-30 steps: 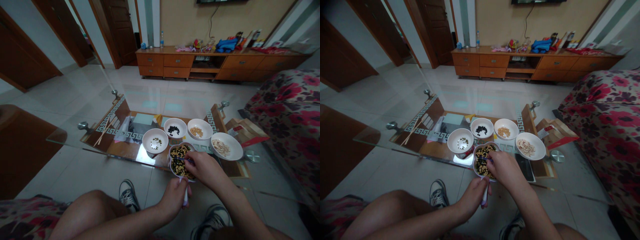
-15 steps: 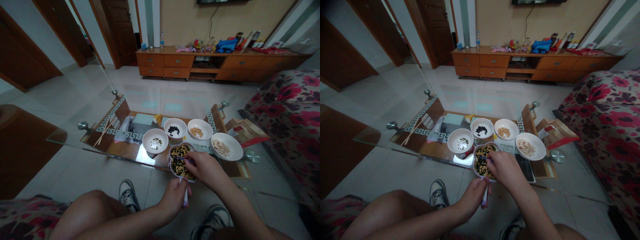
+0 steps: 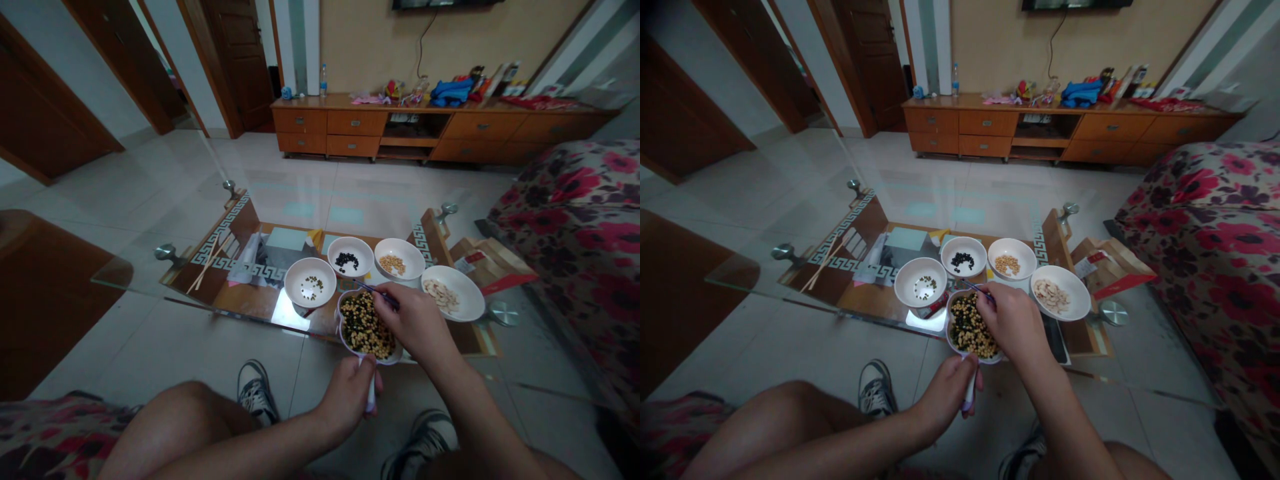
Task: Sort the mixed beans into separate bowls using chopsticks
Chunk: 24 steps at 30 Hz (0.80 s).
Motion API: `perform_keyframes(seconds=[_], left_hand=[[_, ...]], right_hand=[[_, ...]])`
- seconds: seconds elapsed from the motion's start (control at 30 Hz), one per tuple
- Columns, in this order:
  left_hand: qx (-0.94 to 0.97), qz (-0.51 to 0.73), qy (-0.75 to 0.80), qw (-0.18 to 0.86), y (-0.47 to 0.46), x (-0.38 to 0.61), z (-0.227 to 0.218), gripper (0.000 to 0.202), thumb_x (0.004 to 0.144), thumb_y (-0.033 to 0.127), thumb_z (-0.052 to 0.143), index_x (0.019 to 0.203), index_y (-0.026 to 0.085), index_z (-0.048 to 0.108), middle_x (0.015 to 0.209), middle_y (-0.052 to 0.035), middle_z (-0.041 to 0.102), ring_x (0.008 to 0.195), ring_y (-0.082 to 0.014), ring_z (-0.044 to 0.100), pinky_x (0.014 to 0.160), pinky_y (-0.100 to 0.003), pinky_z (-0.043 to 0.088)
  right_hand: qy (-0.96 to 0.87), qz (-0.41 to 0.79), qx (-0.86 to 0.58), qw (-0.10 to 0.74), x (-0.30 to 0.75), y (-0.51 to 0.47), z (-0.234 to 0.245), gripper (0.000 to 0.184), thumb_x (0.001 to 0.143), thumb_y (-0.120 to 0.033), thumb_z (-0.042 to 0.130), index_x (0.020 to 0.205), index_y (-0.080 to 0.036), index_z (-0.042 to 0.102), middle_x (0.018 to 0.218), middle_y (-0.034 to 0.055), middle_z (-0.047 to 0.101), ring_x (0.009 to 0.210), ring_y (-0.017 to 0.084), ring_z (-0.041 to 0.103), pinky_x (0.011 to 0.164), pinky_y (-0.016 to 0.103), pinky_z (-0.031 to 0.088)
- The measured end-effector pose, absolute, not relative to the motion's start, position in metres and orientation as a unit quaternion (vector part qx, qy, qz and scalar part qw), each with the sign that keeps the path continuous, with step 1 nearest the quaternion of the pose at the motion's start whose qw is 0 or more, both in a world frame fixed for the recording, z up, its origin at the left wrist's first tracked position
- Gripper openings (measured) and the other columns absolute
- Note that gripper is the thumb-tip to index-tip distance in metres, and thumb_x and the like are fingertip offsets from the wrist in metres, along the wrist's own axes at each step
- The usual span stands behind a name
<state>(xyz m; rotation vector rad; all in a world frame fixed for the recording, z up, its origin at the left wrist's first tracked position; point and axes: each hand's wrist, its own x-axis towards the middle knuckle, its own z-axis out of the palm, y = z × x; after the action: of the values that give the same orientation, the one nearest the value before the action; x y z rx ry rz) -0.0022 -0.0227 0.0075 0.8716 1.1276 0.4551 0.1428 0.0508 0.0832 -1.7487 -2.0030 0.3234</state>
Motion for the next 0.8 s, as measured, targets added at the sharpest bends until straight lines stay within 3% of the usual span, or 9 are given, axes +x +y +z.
perform_keyframes(seconds=[0.27, 0.47, 0.8], left_hand=[[0.402, 0.203, 0.513, 0.731, -0.022, -0.003, 0.007, 0.069, 0.077, 0.086, 0.031, 0.064, 0.021, 0.052, 0.042, 0.0028, 0.043, 0.04, -0.0123, 0.043, 0.045, -0.025, 0.032], [0.4, 0.204, 0.513, 0.731, -0.023, -0.003, 0.006, 0.068, 0.077, 0.085, 0.032, 0.064, 0.021, 0.052, 0.042, 0.0033, 0.042, 0.04, -0.0122, 0.042, 0.044, -0.025, 0.032], [0.395, 0.212, 0.512, 0.733, -0.023, -0.002, 0.002, 0.071, 0.074, 0.089, 0.032, 0.064, 0.021, 0.052, 0.041, 0.0035, 0.041, 0.038, -0.012, 0.041, 0.043, -0.025, 0.031]], right_hand=[[-0.705, 0.057, -0.656, 0.263, 0.134, 0.059, 0.081, 0.025, 0.094, -0.031, 0.05, 0.092, -0.02, 0.073, 0.083, 0.0069, 0.075, 0.072, 0.02, 0.068, 0.069, 0.03, 0.045], [-0.684, 0.052, -0.668, 0.288, 0.135, 0.062, 0.079, 0.026, 0.096, -0.031, 0.05, 0.101, -0.018, 0.072, 0.089, 0.0083, 0.077, 0.078, 0.022, 0.071, 0.072, 0.031, 0.046], [-0.679, 0.047, -0.69, 0.244, 0.145, 0.052, 0.088, 0.024, 0.092, -0.035, 0.054, 0.094, -0.022, 0.074, 0.079, 0.005, 0.076, 0.07, 0.021, 0.07, 0.065, 0.03, 0.043]])
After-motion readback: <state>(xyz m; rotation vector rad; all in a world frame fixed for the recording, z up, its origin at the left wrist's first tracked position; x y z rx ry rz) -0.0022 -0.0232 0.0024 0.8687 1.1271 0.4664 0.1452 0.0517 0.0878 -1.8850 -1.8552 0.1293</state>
